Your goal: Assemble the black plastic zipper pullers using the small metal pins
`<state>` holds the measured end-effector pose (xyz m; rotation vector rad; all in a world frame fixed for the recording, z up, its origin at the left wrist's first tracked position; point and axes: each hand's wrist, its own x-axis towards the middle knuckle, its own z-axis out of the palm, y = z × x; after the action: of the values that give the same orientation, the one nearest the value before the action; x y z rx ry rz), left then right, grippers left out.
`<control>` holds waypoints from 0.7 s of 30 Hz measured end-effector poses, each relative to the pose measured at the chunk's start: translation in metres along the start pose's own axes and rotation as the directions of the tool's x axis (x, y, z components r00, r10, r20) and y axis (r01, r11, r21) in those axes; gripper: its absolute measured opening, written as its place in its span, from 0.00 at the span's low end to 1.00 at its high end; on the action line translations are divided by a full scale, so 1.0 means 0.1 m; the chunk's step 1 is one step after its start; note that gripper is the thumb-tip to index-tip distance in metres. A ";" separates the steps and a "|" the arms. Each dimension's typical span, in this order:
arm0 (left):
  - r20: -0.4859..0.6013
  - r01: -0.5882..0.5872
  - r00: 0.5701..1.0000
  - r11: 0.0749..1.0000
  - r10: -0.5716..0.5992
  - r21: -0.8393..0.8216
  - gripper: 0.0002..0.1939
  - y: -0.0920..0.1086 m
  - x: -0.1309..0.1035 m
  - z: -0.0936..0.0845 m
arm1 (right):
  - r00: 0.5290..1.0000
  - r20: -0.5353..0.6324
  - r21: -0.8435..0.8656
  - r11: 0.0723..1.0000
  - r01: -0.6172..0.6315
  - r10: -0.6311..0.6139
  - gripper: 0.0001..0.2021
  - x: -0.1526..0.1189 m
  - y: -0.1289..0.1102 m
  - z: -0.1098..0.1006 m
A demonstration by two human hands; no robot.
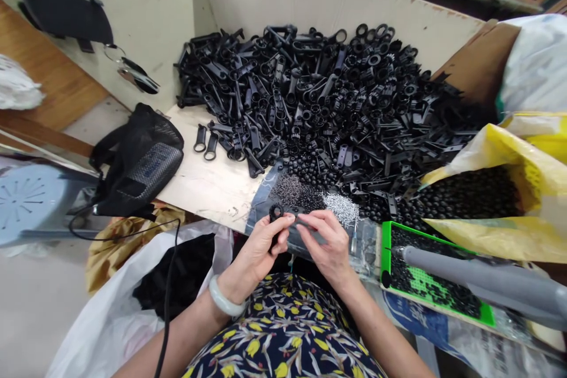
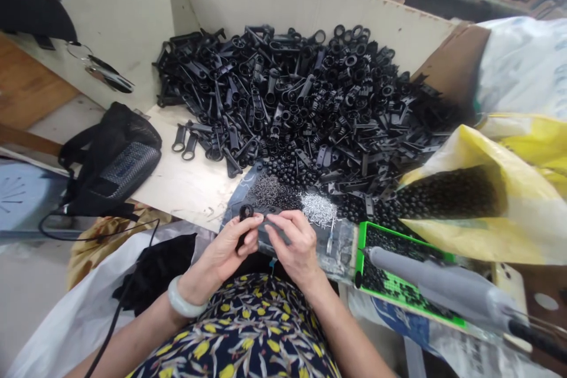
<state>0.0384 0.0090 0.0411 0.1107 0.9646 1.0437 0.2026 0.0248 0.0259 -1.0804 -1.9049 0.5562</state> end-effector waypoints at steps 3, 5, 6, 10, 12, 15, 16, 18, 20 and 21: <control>0.003 0.018 1.000 0.999 -0.018 -0.047 0.19 -0.01 -0.02 0.01 | 1.000 -0.017 0.031 0.999 -0.008 0.008 0.12 0.01 0.00 0.04; 0.005 0.027 1.000 0.998 -0.026 -0.065 0.19 -0.02 -0.03 0.02 | 1.000 -0.021 0.038 0.999 0.008 -0.007 0.12 0.01 0.01 0.05; 0.008 0.029 1.000 0.997 -0.028 -0.069 0.19 -0.03 -0.03 0.03 | 0.999 -0.024 0.031 0.999 0.024 -0.023 0.12 0.01 0.01 0.06; 0.023 0.031 0.999 0.998 -0.030 -0.053 0.19 -0.05 -0.04 0.04 | 0.997 -0.026 -0.015 0.997 0.070 -0.071 0.12 -0.02 0.04 0.06; 0.024 0.030 0.999 0.999 -0.029 -0.037 0.19 -0.05 -0.04 0.04 | 0.997 -0.029 -0.022 0.997 0.069 -0.070 0.12 -0.03 0.06 0.06; 0.021 0.025 0.999 0.999 -0.025 -0.023 0.19 -0.07 -0.03 0.04 | 0.998 -0.034 -0.013 0.998 0.058 -0.058 0.12 -0.04 0.06 0.07; 0.017 0.021 1.000 1.000 -0.021 -0.015 0.19 -0.07 -0.03 0.04 | 0.998 -0.033 -0.006 0.999 0.050 -0.050 0.12 -0.04 0.06 0.07; 0.001 0.002 1.000 1.000 -0.002 0.013 0.19 -0.08 -0.03 0.04 | 0.999 -0.031 0.012 0.999 0.036 -0.036 0.11 -0.04 0.06 0.07; -0.011 -0.023 1.000 0.998 0.024 0.061 0.19 -0.10 -0.02 0.04 | 0.999 -0.030 0.028 0.999 0.025 -0.025 0.10 -0.03 0.04 0.06; -0.013 -0.037 0.999 0.995 0.038 0.088 0.19 -0.10 -0.02 0.04 | 0.999 -0.028 0.033 0.999 0.018 -0.017 0.10 -0.03 0.04 0.06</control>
<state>0.0482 0.0037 0.0396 0.1943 1.0252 1.0378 0.2004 0.0241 0.0185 -1.0440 -1.8727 0.5585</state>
